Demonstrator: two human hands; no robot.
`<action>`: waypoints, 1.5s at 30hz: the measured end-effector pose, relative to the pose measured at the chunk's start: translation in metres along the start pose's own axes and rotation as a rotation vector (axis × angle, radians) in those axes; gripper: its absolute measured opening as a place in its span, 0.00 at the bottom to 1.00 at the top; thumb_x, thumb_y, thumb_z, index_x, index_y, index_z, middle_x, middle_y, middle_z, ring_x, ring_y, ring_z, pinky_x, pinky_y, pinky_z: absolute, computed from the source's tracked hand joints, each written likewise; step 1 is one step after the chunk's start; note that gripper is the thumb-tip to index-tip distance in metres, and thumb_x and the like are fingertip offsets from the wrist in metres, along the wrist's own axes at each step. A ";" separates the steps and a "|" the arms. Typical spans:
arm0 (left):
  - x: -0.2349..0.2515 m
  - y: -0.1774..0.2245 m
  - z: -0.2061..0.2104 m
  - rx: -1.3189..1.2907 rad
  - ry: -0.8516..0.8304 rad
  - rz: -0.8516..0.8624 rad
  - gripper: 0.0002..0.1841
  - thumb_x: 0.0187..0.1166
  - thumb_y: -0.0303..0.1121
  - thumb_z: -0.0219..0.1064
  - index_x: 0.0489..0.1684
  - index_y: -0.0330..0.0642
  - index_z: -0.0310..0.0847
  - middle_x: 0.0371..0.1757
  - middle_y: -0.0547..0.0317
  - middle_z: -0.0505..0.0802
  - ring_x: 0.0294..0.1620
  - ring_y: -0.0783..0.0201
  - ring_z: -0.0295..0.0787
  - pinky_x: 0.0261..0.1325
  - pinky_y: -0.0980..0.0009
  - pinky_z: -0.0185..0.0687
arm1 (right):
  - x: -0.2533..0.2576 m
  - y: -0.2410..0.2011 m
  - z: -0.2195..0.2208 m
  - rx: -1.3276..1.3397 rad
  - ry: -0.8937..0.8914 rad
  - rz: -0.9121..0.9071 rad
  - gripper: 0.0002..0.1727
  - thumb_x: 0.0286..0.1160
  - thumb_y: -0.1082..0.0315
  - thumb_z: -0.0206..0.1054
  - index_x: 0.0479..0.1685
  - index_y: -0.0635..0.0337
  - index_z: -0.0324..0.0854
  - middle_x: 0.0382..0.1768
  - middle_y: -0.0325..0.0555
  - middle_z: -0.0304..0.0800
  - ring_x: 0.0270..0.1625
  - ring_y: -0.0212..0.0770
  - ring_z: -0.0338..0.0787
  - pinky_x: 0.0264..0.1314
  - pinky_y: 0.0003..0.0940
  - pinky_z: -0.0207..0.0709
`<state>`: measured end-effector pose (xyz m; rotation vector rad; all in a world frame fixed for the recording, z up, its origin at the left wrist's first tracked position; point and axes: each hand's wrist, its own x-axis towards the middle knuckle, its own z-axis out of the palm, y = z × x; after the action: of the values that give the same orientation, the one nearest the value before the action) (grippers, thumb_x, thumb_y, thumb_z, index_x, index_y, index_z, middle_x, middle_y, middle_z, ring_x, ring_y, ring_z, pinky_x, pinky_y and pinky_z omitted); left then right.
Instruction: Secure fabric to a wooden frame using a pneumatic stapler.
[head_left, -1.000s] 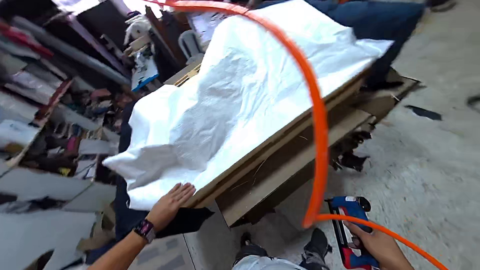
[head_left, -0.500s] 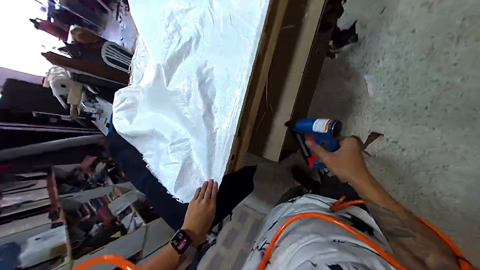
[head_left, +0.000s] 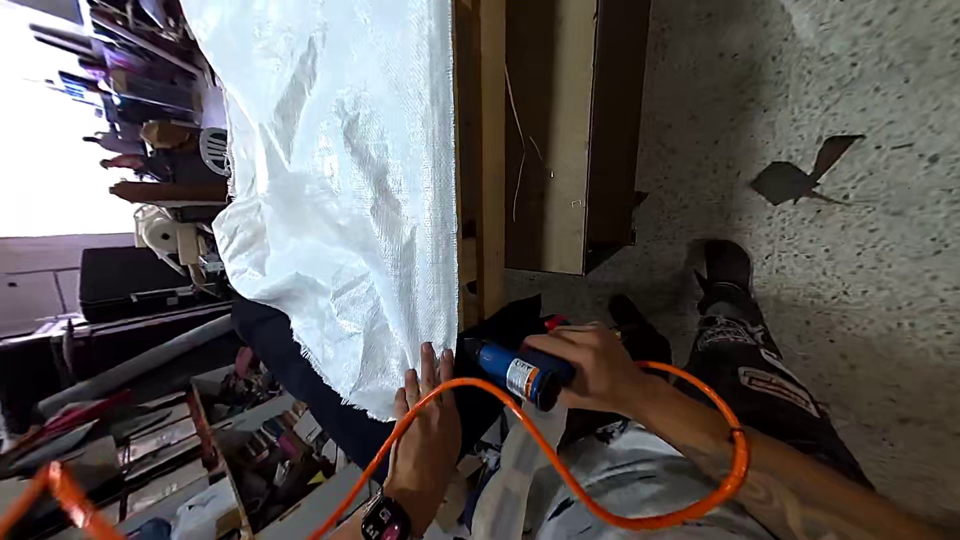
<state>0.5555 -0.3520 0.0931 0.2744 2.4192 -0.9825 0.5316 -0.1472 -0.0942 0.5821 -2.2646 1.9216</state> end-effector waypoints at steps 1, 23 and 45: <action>-0.001 0.002 -0.002 0.030 -0.015 -0.018 0.32 0.81 0.25 0.60 0.90 0.38 0.63 0.89 0.35 0.68 0.78 0.32 0.78 0.70 0.42 0.81 | 0.001 0.001 0.007 0.012 0.008 -0.010 0.19 0.56 0.55 0.74 0.51 0.45 0.91 0.32 0.32 0.93 0.35 0.33 0.92 0.34 0.39 0.88; -0.003 0.026 0.013 0.427 0.096 -0.044 0.25 0.84 0.29 0.54 0.77 0.28 0.76 0.68 0.30 0.88 0.63 0.35 0.91 0.60 0.44 0.86 | 0.016 0.016 0.045 0.031 0.111 -0.100 0.17 0.58 0.54 0.71 0.47 0.44 0.92 0.31 0.28 0.93 0.33 0.27 0.91 0.30 0.34 0.85; 0.020 -0.056 -0.056 -0.267 -0.319 0.143 0.28 0.92 0.56 0.47 0.79 0.55 0.81 0.64 0.53 0.94 0.51 0.48 0.97 0.48 0.43 0.91 | 0.028 0.005 -0.010 -0.046 0.080 0.058 0.17 0.57 0.51 0.70 0.46 0.42 0.92 0.27 0.29 0.88 0.27 0.32 0.87 0.25 0.39 0.81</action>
<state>0.4964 -0.3532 0.1501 0.1763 2.1710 -0.5813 0.5023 -0.1430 -0.0882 0.4311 -2.2937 1.8768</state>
